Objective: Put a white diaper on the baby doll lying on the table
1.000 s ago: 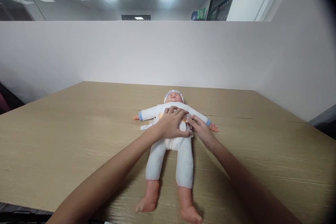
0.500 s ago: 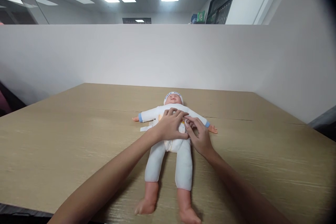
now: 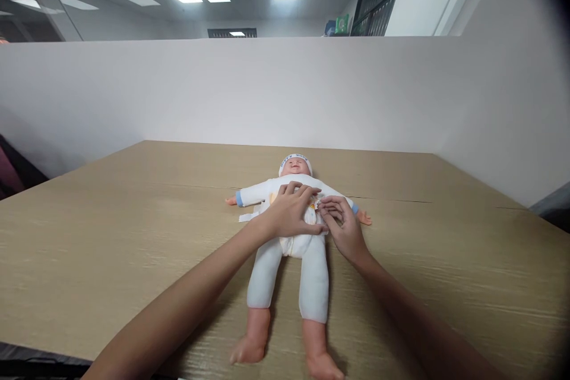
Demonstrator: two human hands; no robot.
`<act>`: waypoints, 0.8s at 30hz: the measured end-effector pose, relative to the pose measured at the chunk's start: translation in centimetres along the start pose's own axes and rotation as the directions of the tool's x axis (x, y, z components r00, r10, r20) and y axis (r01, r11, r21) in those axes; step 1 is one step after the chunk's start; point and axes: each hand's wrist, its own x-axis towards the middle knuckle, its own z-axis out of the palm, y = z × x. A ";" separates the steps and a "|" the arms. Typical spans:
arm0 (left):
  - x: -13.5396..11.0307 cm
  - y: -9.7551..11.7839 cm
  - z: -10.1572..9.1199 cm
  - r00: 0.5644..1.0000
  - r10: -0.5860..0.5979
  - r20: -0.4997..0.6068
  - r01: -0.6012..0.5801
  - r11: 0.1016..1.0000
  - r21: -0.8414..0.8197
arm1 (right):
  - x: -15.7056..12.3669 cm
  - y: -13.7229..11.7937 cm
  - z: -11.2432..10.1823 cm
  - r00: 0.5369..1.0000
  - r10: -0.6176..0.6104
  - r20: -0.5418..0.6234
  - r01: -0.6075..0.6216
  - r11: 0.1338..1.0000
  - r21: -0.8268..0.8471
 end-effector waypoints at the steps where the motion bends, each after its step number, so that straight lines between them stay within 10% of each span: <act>1: 0.0 0.0 0.0 1.000 -0.001 0.001 0.001 1.000 0.003 | 0.0 -0.1 0.0 1.000 0.018 0.001 -0.018 1.000 -0.001; 24: 0.0 -0.2 0.4 1.000 0.002 -0.011 -0.002 1.000 0.015 | 1.6 1.2 1.2 0.995 0.096 -0.020 -0.097 0.994 -0.045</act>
